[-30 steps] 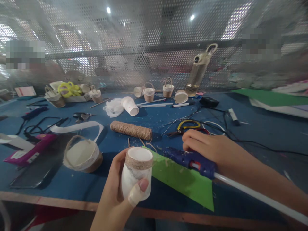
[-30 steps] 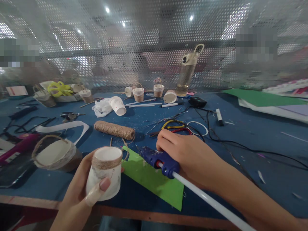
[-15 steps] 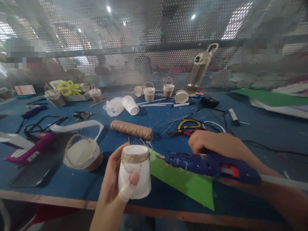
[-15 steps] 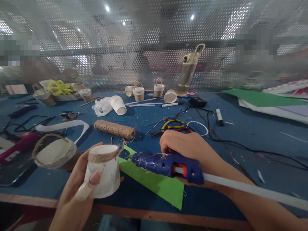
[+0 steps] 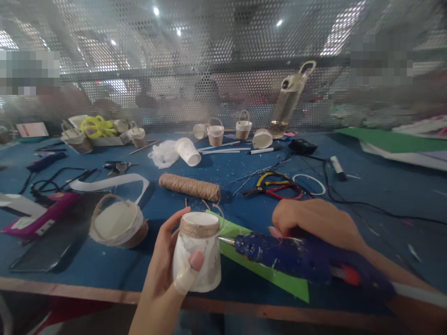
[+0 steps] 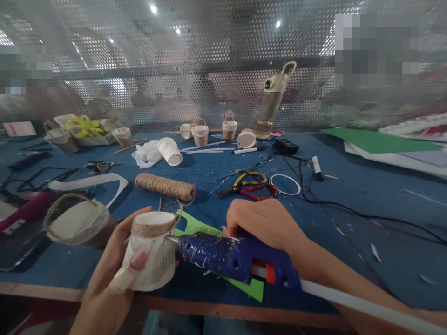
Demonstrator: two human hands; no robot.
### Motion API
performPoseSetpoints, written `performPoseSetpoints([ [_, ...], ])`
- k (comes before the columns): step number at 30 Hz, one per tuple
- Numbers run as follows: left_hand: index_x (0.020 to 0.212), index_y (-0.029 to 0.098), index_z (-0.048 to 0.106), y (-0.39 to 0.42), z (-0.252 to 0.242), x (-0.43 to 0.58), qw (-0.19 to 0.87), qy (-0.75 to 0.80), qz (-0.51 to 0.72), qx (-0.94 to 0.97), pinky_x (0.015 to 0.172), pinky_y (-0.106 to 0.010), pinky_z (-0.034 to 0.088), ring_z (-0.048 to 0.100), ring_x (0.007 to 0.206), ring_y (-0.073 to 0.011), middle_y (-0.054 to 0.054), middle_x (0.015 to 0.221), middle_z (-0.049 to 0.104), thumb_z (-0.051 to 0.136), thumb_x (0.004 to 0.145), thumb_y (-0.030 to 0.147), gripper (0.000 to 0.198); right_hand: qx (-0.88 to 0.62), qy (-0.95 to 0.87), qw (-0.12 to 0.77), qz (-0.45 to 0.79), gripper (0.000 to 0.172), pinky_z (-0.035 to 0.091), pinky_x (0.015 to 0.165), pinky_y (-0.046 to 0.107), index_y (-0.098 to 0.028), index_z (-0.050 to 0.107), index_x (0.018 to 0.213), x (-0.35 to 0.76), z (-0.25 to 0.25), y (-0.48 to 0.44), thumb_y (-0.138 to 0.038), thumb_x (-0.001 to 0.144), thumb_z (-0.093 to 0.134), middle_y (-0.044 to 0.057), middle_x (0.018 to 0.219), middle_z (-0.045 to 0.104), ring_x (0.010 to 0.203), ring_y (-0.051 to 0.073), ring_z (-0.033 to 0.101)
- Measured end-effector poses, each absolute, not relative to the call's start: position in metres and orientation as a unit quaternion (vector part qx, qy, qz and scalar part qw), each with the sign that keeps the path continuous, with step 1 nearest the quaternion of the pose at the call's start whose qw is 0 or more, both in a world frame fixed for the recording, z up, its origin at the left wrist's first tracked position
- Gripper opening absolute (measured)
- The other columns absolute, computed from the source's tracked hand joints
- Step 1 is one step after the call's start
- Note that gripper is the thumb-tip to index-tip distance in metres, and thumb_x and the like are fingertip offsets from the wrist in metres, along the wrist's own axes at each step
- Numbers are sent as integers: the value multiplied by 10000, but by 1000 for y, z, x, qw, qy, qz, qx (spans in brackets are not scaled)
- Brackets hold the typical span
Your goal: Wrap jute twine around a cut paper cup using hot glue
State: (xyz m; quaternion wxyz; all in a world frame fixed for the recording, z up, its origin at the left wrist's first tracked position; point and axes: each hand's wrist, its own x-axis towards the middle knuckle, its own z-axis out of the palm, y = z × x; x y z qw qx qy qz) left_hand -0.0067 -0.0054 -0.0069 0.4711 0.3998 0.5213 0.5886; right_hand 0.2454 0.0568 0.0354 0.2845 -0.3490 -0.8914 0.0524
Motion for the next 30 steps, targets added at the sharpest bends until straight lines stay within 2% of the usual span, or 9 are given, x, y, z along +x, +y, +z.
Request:
performPoseSetpoints([
  [7,1482,297,491,-9,-2,-6,474,533,562,418,884,-400,604,739,1054,-321,-99,1249,725,780,790,658,832,-356,-879,315,44,284,436,592,285,-262,465,720,241,39,51,-97,947,508,-45,709,611,591,126,597],
  [15,1464,279,515,-11,-1,-4,452,540,557,441,852,-360,588,737,1066,-317,-112,1246,730,764,813,664,797,-388,-867,308,48,335,434,582,300,-275,520,678,240,40,46,-99,959,480,-44,673,621,589,145,615],
  [21,1480,274,498,-11,-2,-1,450,535,573,426,878,-415,609,741,1085,-352,-126,1265,723,760,808,656,816,-396,-863,310,46,331,436,556,294,-277,551,674,243,39,49,-147,972,493,-35,646,609,565,147,605],
  [26,1467,279,508,-12,0,1,431,545,568,441,884,-372,595,736,1109,-327,-109,1279,724,755,839,625,758,-396,-864,308,34,350,426,546,291,-275,580,684,242,37,47,-154,990,460,-22,633,610,557,146,576],
  [30,1459,279,527,-11,-1,-3,451,545,560,432,830,-342,598,746,1056,-312,-100,1223,746,780,798,639,794,-404,-866,295,21,350,403,533,296,-274,568,669,241,38,47,-112,957,453,-29,621,587,540,142,550],
])
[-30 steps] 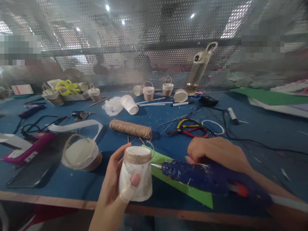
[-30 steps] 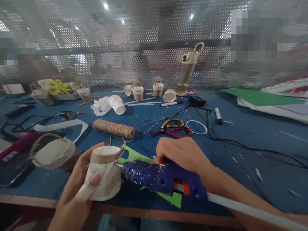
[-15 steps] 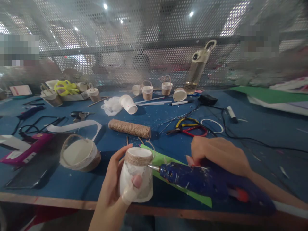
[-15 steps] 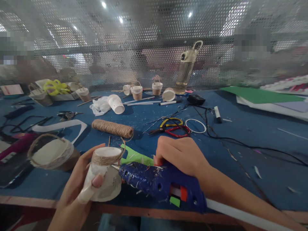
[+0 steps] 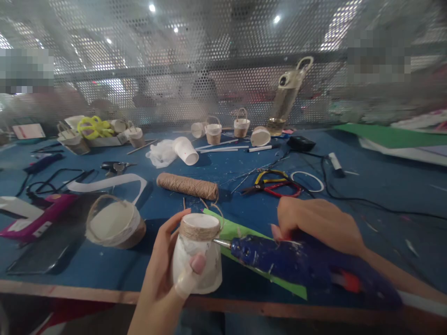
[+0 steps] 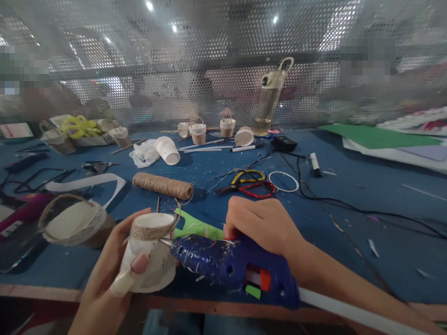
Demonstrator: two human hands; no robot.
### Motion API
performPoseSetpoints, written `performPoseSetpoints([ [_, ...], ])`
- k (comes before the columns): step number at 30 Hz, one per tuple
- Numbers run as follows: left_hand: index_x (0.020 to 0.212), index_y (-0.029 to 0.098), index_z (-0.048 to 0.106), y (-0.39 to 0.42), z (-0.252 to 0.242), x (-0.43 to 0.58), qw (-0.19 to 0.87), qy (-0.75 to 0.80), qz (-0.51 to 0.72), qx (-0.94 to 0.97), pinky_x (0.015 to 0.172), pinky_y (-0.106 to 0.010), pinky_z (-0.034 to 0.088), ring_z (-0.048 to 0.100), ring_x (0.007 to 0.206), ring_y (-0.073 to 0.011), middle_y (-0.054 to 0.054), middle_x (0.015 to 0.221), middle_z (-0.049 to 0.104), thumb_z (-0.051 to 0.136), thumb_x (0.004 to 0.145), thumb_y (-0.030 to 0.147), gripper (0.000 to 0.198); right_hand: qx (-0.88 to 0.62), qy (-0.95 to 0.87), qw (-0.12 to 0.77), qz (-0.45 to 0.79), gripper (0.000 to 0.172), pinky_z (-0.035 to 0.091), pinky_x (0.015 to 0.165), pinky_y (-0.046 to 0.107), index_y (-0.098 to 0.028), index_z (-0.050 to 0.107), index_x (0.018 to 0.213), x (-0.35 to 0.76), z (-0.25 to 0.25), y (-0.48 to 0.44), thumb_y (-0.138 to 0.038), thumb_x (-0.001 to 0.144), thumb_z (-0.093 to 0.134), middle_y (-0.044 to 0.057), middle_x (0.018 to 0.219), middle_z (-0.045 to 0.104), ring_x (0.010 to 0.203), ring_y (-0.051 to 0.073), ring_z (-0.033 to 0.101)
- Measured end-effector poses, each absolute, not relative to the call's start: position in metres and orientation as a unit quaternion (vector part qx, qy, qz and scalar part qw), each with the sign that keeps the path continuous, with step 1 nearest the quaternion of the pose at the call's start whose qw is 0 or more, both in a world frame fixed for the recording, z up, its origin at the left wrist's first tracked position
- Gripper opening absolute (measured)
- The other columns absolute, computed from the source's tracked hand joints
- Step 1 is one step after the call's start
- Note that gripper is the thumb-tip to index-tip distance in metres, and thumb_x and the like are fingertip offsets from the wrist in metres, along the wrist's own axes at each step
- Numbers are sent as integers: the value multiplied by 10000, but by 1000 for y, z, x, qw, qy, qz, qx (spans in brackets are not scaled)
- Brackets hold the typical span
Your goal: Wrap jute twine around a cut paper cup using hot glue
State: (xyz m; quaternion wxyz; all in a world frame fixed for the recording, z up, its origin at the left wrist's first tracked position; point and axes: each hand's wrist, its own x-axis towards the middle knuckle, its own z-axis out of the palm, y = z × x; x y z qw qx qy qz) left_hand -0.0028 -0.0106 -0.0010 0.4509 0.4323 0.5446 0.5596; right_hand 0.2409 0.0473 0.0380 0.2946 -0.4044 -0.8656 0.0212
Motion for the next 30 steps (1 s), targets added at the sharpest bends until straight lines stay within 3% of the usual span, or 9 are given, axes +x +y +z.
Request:
performPoseSetpoints([
  [7,1469,285,518,-8,-4,-8,479,546,567,389,803,-405,626,743,1005,-340,-99,1189,735,827,676,720,955,-400,-873,278,9,295,366,543,298,-264,530,672,244,41,49,-132,934,497,-43,644,567,539,130,537],
  [20,1431,280,543,-7,-2,-11,511,513,590,358,804,-410,621,741,984,-329,-82,1126,753,850,691,624,872,-344,-906,246,-30,230,271,536,316,-260,526,781,258,23,73,-94,928,467,-47,750,621,555,123,511],
  [26,1456,284,515,-5,-5,-11,517,491,608,350,669,-382,625,735,772,-257,-86,1123,734,843,709,604,877,-277,-941,189,-49,85,339,576,333,-243,536,942,253,18,73,-173,937,487,23,900,669,645,173,601],
  [28,1453,285,508,-6,-4,-10,517,484,612,352,577,-345,604,734,752,-258,-83,1109,733,841,711,601,872,-277,-949,149,-34,152,389,614,331,-228,548,1015,248,20,70,-169,875,557,52,1003,689,702,191,634],
  [30,1446,287,505,-7,-2,-8,513,483,616,352,498,-307,574,737,746,-264,-79,1094,732,840,714,599,863,-293,-949,119,-11,323,443,666,335,-215,567,1101,244,23,68,-156,790,634,82,1104,691,794,218,666],
])
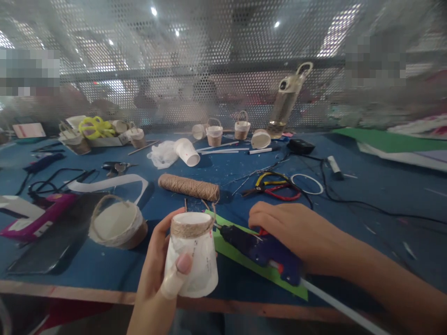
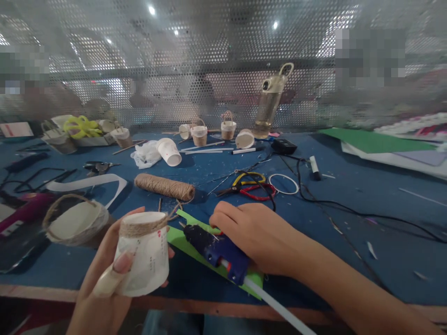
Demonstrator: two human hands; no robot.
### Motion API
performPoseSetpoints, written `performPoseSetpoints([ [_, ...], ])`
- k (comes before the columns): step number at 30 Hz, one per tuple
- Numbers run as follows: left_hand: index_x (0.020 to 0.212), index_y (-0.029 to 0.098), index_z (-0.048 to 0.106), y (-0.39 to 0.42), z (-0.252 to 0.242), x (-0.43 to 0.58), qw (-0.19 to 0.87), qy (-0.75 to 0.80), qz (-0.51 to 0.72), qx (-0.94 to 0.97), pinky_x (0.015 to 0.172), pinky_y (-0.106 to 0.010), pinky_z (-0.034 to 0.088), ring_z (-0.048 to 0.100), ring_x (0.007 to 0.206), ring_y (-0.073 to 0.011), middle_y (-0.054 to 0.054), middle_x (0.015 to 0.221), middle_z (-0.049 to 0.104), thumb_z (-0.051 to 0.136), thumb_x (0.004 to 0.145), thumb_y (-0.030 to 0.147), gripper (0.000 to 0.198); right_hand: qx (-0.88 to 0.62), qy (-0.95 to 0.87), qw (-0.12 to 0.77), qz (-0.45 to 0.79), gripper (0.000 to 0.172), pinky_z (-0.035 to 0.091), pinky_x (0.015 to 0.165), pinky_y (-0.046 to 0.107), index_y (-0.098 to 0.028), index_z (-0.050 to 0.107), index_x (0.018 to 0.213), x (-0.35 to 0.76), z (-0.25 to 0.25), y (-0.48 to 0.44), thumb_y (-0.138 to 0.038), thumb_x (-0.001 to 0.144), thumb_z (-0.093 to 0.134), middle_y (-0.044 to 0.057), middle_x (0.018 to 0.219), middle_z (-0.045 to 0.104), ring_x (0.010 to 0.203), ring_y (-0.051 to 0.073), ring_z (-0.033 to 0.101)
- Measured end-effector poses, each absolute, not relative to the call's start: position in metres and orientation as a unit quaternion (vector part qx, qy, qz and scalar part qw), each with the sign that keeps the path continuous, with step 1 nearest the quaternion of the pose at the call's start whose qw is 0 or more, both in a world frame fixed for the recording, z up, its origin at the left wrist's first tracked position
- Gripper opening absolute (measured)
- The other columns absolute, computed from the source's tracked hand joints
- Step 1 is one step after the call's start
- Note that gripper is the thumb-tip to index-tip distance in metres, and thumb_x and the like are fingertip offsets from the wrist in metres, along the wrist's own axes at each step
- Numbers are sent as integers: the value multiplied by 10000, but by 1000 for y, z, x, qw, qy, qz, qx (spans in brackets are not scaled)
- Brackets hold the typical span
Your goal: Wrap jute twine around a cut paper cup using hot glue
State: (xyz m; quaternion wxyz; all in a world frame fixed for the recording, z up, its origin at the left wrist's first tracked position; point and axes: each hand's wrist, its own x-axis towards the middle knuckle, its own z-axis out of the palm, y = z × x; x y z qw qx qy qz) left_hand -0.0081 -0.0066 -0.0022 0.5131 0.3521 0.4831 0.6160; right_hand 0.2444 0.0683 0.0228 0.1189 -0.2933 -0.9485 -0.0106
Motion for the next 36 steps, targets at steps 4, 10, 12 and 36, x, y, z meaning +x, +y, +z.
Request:
performPoseSetpoints([
  [4,1425,287,518,-8,0,-7,508,486,619,349,460,-280,564,744,744,-262,-78,1095,736,832,729,595,824,-308,-943,110,58,491,526,807,350,-211,597,1218,244,29,70,-38,759,614,112,1246,666,985,238,691],
  [10,1402,295,533,-6,-4,-8,498,492,619,357,750,-379,656,757,917,-301,-62,1059,755,859,697,617,841,-270,-951,130,70,538,551,962,431,-198,586,1323,251,34,75,-38,810,556,134,1335,660,1163,268,661],
  [12,1418,307,519,-6,-5,-7,493,494,614,369,777,-388,652,757,981,-319,-69,1111,754,851,707,628,847,-258,-950,172,18,407,541,972,463,-185,618,1263,251,33,77,-69,880,543,133,1241,707,1119,271,669],
  [36,1440,276,510,-11,-2,-7,459,497,582,452,875,-383,586,733,1054,-313,-104,1225,731,761,832,625,744,-167,-909,382,-10,194,524,670,243,-286,695,1018,211,52,67,-234,1077,518,-26,890,788,778,122,739],
])
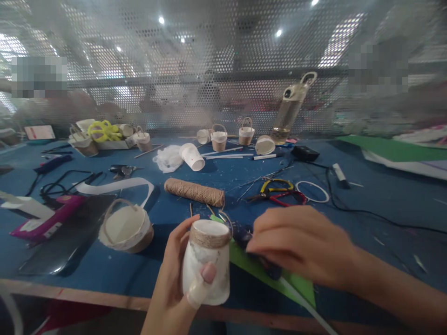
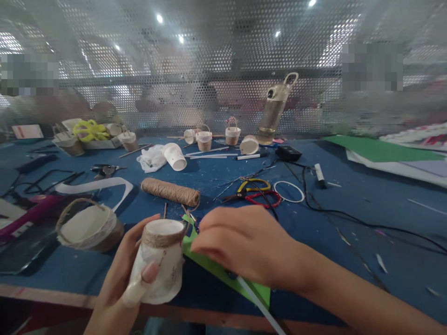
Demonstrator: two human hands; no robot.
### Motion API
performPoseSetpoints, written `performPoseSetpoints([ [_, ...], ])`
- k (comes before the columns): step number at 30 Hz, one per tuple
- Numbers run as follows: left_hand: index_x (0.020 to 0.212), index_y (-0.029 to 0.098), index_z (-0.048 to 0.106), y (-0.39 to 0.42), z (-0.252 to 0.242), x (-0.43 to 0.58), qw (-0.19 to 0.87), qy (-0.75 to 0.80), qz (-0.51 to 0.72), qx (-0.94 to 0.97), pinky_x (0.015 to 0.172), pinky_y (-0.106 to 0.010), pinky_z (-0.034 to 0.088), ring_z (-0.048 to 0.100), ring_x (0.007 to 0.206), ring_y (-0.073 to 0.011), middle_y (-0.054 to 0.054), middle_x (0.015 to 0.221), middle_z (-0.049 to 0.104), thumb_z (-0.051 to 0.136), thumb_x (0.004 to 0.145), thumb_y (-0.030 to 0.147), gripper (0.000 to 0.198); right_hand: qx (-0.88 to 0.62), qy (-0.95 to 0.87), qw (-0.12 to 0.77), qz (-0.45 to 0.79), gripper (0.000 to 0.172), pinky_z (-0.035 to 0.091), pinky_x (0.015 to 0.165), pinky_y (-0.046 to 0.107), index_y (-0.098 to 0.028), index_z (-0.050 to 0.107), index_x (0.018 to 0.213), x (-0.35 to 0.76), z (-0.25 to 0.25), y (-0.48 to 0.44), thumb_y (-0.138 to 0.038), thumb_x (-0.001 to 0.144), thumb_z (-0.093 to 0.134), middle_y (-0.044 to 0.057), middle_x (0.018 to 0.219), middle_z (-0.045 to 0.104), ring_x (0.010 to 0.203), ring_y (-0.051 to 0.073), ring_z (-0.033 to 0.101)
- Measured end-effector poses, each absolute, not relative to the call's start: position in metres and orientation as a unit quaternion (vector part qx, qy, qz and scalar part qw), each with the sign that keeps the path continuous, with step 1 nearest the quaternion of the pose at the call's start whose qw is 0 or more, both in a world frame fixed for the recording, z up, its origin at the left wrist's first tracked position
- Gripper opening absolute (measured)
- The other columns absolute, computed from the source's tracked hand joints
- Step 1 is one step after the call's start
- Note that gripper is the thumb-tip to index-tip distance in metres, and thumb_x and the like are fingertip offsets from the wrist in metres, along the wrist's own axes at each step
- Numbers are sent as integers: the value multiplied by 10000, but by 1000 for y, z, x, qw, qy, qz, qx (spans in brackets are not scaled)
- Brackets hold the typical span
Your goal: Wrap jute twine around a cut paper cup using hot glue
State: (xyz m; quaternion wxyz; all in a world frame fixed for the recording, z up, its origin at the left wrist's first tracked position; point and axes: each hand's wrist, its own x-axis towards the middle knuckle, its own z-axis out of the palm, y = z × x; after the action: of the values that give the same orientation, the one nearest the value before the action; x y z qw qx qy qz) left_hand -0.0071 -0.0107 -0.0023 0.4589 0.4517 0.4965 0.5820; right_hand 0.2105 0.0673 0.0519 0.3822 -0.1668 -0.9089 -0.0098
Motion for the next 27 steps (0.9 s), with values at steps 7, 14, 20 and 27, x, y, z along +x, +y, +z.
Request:
performPoseSetpoints([
  [7,1447,269,486,-10,-3,-8,477,494,581,436,889,-405,597,736,1088,-339,-120,1236,728,766,818,648,785,-419,-819,389,54,54,618,646,306,-241,683,980,221,42,88,-254,1008,637,84,1187,776,863,196,771],
  [14,1419,265,550,-13,0,-6,455,504,565,469,927,-367,580,720,1117,-312,-108,1260,725,773,836,590,703,-197,-920,325,98,249,519,1115,439,-236,632,1278,207,36,81,-182,1042,573,108,1410,685,1333,210,609],
  [20,1416,264,552,-11,-3,-4,443,521,558,470,896,-351,586,730,1092,-310,-104,1242,736,788,803,622,748,-176,-911,367,72,87,534,1025,352,-180,706,1050,210,36,80,-179,1024,622,103,1185,751,1156,188,669],
  [27,1415,275,511,-8,0,2,436,530,584,433,855,-398,635,764,1006,-313,-102,1210,747,757,794,655,768,-155,-899,350,211,9,547,905,295,-178,718,970,217,47,74,-169,970,717,35,925,761,962,157,693],
])
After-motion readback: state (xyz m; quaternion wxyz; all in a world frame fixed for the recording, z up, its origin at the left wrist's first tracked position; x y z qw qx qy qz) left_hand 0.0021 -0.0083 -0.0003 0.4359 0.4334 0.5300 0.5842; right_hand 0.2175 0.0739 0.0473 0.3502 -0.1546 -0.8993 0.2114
